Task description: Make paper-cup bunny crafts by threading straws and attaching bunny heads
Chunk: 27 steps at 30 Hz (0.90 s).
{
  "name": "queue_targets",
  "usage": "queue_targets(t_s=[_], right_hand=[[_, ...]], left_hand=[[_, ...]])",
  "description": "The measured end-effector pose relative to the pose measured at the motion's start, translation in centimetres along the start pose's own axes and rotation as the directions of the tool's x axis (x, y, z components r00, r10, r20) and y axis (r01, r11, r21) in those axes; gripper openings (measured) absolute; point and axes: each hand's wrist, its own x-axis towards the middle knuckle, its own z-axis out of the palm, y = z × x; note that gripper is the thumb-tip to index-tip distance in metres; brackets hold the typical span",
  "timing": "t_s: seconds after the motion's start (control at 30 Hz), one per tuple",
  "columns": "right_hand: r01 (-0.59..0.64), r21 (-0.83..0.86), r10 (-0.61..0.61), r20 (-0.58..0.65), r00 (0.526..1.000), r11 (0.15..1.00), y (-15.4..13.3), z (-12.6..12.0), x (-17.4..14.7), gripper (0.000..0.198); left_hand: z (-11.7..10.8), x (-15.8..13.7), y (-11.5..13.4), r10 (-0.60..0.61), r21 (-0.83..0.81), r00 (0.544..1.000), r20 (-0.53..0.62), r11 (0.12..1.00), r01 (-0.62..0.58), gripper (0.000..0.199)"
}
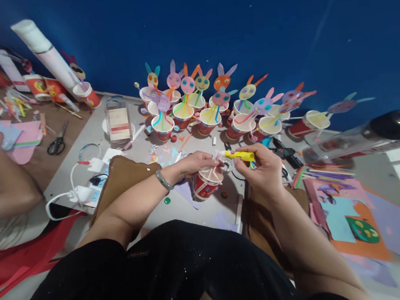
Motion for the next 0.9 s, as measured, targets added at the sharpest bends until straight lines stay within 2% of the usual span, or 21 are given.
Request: queue_targets(t_s=[0.07,0.17,0.27,0.47,0.57,0.67,0.83,0.9], right_hand=[[0.131,-0.09,-0.13,0.021,0.991,0.987,-0.2,0.5,0.1,0.012],[0.309,-0.212,-0.295,0.099,0.951,0.927,0.0,1.2,0.2,0.013],[0.409,-0.309,-0.388,0.129,0.913,0.859,0.7,2.0,0.2,0.014],[0.368,-0.41,-0.351,0.119,0.929,0.835,1.8,2.9,0.8,0.015],[0.293,-0.381,-0.297,0.05,0.954,0.877,1.8,2.6,0.7,0.017],[0.243,-0.301,-0.25,0.016,0.968,0.922,1.4,2.1,0.1,0.02],[0.416,-0.305,-0.379,0.173,0.909,0.857,0.9,2.7,-0.1,0.011],[0.466,-0.339,-0.426,0.189,0.885,0.817,1.2,3.2,0.2,0.009]], left_hand=[[0.0,0.1,-0.1,0.015,0.0,1.0,0.002,1.0,-0.015,0.058],[0.1,0.4,-0.4,0.054,0.012,0.999,0.003,0.998,-0.054,0.065],[0.0,0.6,-0.6,0.083,0.044,0.996,0.011,0.996,-0.083,0.068],[-0.5,0.7,-0.7,0.089,0.082,0.996,0.026,0.992,-0.091,0.061],[-0.4,0.8,-0.7,0.072,0.056,0.997,0.016,0.996,-0.073,0.066],[-0.1,0.9,-0.8,0.068,0.069,0.998,-0.018,0.995,-0.067,0.059],[0.2,1.0,-1.1,0.093,0.118,0.993,-0.068,0.989,-0.084,0.049],[0.2,1.0,-1.2,0.106,0.133,0.99,-0.095,0.987,-0.093,0.048]])
